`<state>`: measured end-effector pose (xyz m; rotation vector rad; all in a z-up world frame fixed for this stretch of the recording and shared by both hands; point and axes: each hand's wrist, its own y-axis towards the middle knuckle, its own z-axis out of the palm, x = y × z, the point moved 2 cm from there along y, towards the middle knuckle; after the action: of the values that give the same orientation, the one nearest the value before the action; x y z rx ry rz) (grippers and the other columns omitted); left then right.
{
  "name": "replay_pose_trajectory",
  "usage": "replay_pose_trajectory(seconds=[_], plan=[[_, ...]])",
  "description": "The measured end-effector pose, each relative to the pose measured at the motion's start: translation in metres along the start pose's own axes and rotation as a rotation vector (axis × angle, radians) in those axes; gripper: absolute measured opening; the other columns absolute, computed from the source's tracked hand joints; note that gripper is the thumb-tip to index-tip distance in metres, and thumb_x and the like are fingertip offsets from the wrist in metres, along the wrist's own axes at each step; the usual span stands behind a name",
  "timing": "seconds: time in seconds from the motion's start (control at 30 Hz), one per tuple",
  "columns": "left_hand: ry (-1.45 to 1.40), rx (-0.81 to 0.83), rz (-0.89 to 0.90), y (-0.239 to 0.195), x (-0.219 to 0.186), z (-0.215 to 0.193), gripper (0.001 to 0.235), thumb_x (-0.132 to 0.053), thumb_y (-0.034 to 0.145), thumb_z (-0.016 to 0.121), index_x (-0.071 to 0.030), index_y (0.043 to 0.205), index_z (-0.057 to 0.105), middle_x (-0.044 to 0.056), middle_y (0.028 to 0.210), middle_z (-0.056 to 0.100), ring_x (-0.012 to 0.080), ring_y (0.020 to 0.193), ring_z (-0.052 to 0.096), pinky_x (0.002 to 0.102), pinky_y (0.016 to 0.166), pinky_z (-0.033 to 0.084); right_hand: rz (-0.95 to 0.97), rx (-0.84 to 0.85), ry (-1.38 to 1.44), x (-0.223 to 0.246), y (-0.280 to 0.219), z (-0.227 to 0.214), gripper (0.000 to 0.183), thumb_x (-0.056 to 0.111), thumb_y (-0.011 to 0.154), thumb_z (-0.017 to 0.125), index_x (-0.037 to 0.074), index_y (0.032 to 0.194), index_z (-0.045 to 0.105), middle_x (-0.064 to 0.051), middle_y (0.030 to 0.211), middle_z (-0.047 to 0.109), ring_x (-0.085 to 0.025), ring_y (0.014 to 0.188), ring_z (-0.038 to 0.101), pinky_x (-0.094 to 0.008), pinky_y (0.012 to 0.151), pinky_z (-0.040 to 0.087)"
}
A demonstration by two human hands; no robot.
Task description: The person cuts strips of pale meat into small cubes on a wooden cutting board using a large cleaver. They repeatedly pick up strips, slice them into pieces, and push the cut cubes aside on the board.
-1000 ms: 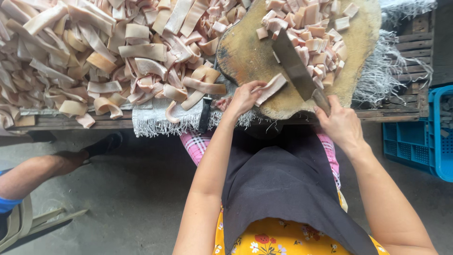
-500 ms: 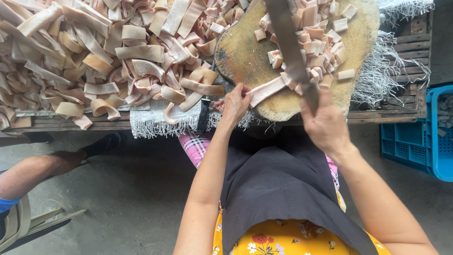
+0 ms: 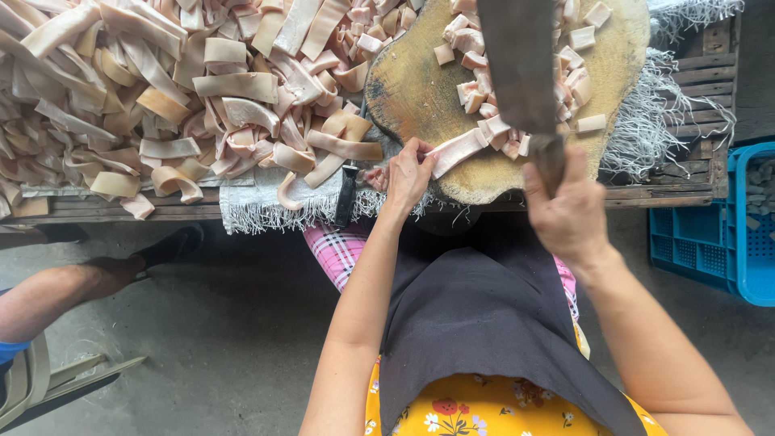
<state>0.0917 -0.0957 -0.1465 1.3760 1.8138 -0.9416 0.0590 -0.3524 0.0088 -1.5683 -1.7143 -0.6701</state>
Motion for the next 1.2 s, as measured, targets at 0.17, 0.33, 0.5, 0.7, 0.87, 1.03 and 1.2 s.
replay_pose_trajectory(seconds=[0.17,0.33,0.5,0.7,0.87,1.03,1.2], plan=[[0.012,-0.017,-0.012,-0.002,0.001,-0.002,0.024,-0.021,0.089,0.071,0.000,0.102,0.068,0.017,0.084,0.075,0.0293,0.079,0.075,0.040,0.075,0.057,0.015,0.205,-0.315,-0.049,0.004,0.043,0.044,0.034,0.102,0.061,-0.003,0.122,0.049,-0.035,0.083,0.070,-0.055,0.079,0.068,-0.059,0.069,0.054],[-0.003,-0.020,0.030,0.003,-0.005,0.004,0.022,-0.019,0.089,0.070,0.000,0.101,0.069,0.018,0.087,0.076,0.0300,0.082,0.076,0.039,0.076,0.058,0.034,0.126,-0.296,-0.039,0.006,0.010,0.042,0.038,0.105,0.062,0.000,0.123,0.056,-0.034,0.082,0.069,-0.052,0.080,0.068,-0.056,0.067,0.055],[-0.026,-0.003,-0.039,0.003,-0.010,0.010,0.022,-0.019,0.090,0.069,0.001,0.100,0.069,0.018,0.088,0.076,0.0297,0.081,0.076,0.039,0.076,0.058,-0.067,-0.057,-0.068,0.003,-0.002,-0.009,0.038,0.035,0.108,0.058,0.002,0.124,0.048,-0.023,0.077,0.071,-0.039,0.063,0.073,-0.047,0.059,0.056],[-0.006,-0.058,0.044,0.005,-0.007,0.009,0.021,-0.017,0.090,0.068,0.001,0.100,0.069,0.019,0.092,0.076,0.0303,0.085,0.076,0.040,0.079,0.058,0.059,0.220,-0.356,-0.026,-0.008,0.051,0.039,0.033,0.105,0.059,0.002,0.124,0.045,-0.029,0.075,0.071,-0.048,0.069,0.070,-0.053,0.063,0.055],[0.035,-0.064,0.056,0.002,-0.003,0.011,0.019,-0.014,0.091,0.068,0.002,0.099,0.071,0.019,0.089,0.077,0.0274,0.082,0.076,0.039,0.077,0.059,0.030,0.181,-0.247,-0.027,0.004,0.031,0.038,0.033,0.103,0.061,0.000,0.120,0.054,-0.030,0.078,0.070,-0.048,0.073,0.071,-0.052,0.062,0.056],[-0.176,-0.001,-0.072,0.000,-0.002,0.017,0.025,-0.012,0.100,0.057,0.005,0.113,0.069,0.018,0.100,0.070,0.0167,0.073,0.076,0.028,0.064,0.063,0.019,0.057,-0.114,0.022,0.001,-0.008,0.036,0.032,0.104,0.059,0.003,0.124,0.053,-0.023,0.077,0.072,-0.040,0.066,0.075,-0.048,0.060,0.058],[-0.225,-0.046,-0.082,0.002,0.005,0.007,0.031,-0.014,0.100,0.057,0.006,0.123,0.064,0.017,0.111,0.065,0.0172,0.072,0.075,0.028,0.062,0.064,-0.114,0.059,-0.108,0.021,-0.011,0.016,0.037,0.028,0.105,0.058,0.001,0.126,0.045,-0.024,0.080,0.071,-0.044,0.065,0.071,-0.051,0.059,0.057]])
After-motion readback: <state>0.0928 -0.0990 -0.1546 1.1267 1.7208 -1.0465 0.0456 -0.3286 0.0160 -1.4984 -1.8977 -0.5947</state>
